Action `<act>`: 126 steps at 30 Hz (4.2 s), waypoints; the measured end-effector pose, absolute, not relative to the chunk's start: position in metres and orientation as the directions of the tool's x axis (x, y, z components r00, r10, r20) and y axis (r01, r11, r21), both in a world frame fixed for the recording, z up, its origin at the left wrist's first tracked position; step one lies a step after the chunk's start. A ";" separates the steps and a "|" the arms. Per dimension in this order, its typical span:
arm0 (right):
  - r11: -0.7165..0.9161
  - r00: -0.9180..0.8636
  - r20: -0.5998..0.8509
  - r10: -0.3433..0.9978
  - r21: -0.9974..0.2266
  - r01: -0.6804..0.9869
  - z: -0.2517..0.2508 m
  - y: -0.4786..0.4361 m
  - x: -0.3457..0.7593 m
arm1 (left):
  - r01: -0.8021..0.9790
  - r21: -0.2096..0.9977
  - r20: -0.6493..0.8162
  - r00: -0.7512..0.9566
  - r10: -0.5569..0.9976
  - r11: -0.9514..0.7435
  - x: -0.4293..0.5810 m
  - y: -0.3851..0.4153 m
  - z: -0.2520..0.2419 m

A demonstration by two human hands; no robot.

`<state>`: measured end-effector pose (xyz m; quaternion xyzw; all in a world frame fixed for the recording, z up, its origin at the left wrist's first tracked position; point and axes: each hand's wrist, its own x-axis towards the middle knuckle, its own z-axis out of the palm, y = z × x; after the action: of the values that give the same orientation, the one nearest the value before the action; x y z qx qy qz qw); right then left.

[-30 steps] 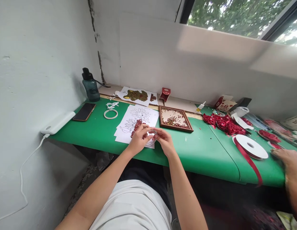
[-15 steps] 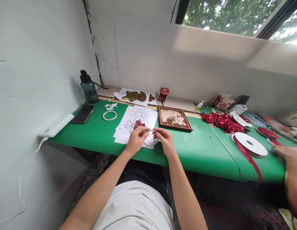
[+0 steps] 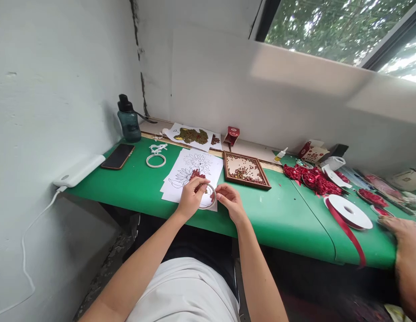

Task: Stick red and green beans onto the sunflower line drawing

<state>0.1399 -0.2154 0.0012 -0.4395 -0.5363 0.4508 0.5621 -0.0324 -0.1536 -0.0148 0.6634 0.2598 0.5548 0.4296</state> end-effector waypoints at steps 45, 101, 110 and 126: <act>0.261 0.083 0.274 0.958 -0.955 0.142 -0.010 -0.214 0.145 | -0.021 0.847 0.513 0.291 0.807 -0.531 -0.033 -0.153 -0.014; 0.378 0.360 0.330 0.872 -0.923 -0.069 -0.005 -0.213 0.145 | 0.055 0.817 0.502 0.423 0.755 -0.574 -0.030 -0.162 -0.013; 0.377 0.425 0.280 0.861 -0.911 -0.164 -0.004 -0.212 0.149 | 0.140 0.633 0.598 0.537 0.595 -0.762 -0.027 -0.169 -0.006; 0.360 0.291 0.287 0.913 -0.901 -0.243 0.001 -0.215 0.145 | 0.151 0.500 0.641 0.598 0.482 -0.853 -0.032 -0.173 -0.005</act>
<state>0.1446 -0.2151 0.0006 -0.3886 -0.4311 0.4110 0.7030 -0.0322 -0.1728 -0.0054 0.8708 0.1817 0.4100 0.2014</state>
